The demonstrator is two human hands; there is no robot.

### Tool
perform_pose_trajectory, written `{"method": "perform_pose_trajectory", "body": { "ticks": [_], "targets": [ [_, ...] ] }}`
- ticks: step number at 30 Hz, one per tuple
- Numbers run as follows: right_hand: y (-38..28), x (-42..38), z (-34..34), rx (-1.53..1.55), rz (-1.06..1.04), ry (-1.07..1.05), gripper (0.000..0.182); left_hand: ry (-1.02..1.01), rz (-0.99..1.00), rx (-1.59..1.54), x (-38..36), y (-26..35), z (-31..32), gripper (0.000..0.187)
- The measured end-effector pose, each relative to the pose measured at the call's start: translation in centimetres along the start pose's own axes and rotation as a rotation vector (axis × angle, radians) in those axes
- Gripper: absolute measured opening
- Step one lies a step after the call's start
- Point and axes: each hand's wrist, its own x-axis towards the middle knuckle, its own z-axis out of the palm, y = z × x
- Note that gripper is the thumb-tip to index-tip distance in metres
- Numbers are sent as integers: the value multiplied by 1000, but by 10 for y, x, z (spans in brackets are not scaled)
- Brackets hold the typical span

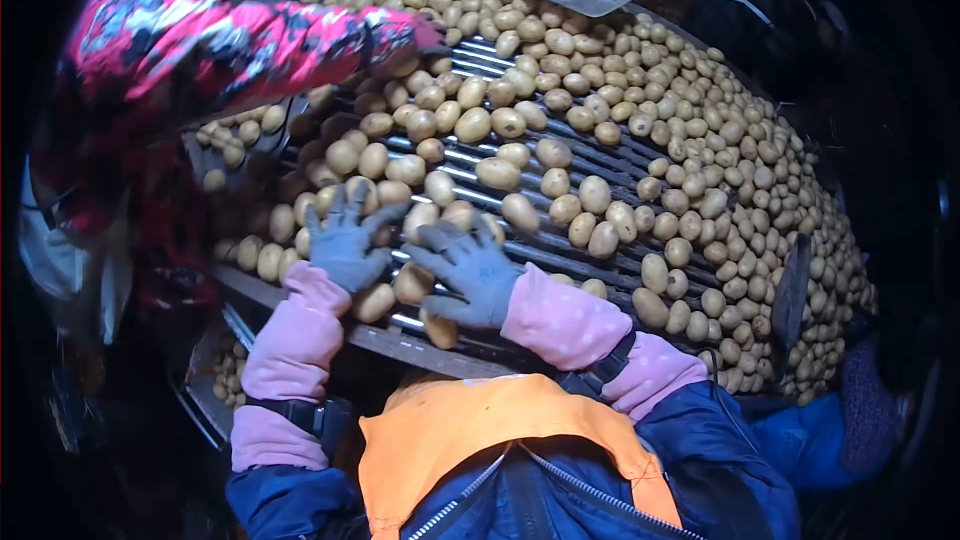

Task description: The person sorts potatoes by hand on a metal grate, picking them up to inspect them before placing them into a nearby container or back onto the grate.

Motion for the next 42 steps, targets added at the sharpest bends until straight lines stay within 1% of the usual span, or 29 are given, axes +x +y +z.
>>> {"method": "perform_pose_trajectory", "body": {
  "ticks": [2, 3, 4, 5, 6, 7, 8, 9, 10, 12, 14, 16, 18, 20, 21, 22, 24, 25, 28, 29, 32, 33, 34, 36, 37, 38, 39, 40, 42],
  "targets": [
    [6, 3, -7, 77, -66, 134, 74, -10, -123, -40, 19, -29, 1, 67],
    [9, -2, -24, 111, -66, 275, 71, -22, -179, -154, 22, -47, 0, 65],
    [16, -11, -52, -66, -3, 339, 63, -38, -238, -267, 25, -56, -3, 64],
    [30, -26, -72, -62, 135, 405, 51, 39, -332, -193, 24, -52, -6, 55],
    [54, -43, -89, -172, 132, 565, 44, 191, -271, -176, 22, -46, -5, 51],
    [78, -69, -97, -111, 366, 590, 43, 340, -208, -157, 19, -38, -4, 48],
    [102, -98, -102, -203, 574, 637, 47, 489, -142, -138, 17, -26, -5, 45],
    [127, -129, -103, -323, 730, 602, 51, 573, -43, -227, 16, 3, -18, 39],
    [142, -147, -103, -352, 833, 573, 55, 514, 18, -349, 20, 18, -12, 44],
    [147, -154, -88, -302, 979, 369, 57, 324, 144, -527, 30, 58, -12, 45],
    [137, -152, -68, -606, 848, 384, 56, 204, 238, -415, 48, 92, -6, 46],
    [122, -151, -60, -641, 790, 438, 54, 121, 289, -262, 65, 115, 5, 51],
    [102, -146, -74, -422, 802, 552, 53, -33, 279, -142, 82, 130, 5, 52],
    [72, -120, -81, -443, 676, 414, 43, -172, 256, -74, 97, 138, 17, 51],
    [68, -111, -71, -459, 638, 312, 39, -156, 253, 37, 103, 143, 33, 61],
    [66, -102, -62, -475, 597, 209, 35, -189, 274, 71, 107, 149, 40, 60],
    [75, -90, -35, -580, 656, 163, 35, -250, 306, 132, 113, 160, 47, 58],
    [80, -85, -28, -633, 677, 139, 35, -269, 339, 136, 111, 164, 37, 56],
    [91, -87, -34, -488, 689, 126, 34, -115, 398, -123, 92, 142, 32, 59],
    [93, -89, -44, -368, 708, 97, 39, -54, 373, -206, 87, 135, 23, 61],
    [85, -94, -68, 223, 676, 299, 47, 0, 39, -1217, 70, 109, 36, 60],
    [76, -81, -87, 566, 802, 253, 47, -41, -170, -1465, 62, 120, -5, 59],
    [78, -70, -91, 419, 686, 349, 45, 11, -195, -1631, 63, 108, -1, 56],
    [89, -45, -97, 129, 442, 534, 43, -10, -357, -1796, 59, 96, -9, 51],
    [101, -28, -95, 53, 400, 518, 42, 8, -390, -1940, 59, 100, -15, 52],
    [116, -9, -91, -24, 354, 502, 41, -46, -397, -2043, 57, 100, -15, 51],
    [127, 9, -89, -267, 328, 384, 41, -99, -404, -2147, 52, 100, -15, 50],
    [125, 27, -95, -372, 443, 55, 36, -150, -410, -2250, 47, 97, -15, 49],
    [140, 53, -87, -520, 473, -236, 41, -242, -364, -2319, 40, 88, -2, 48]
  ]
}}
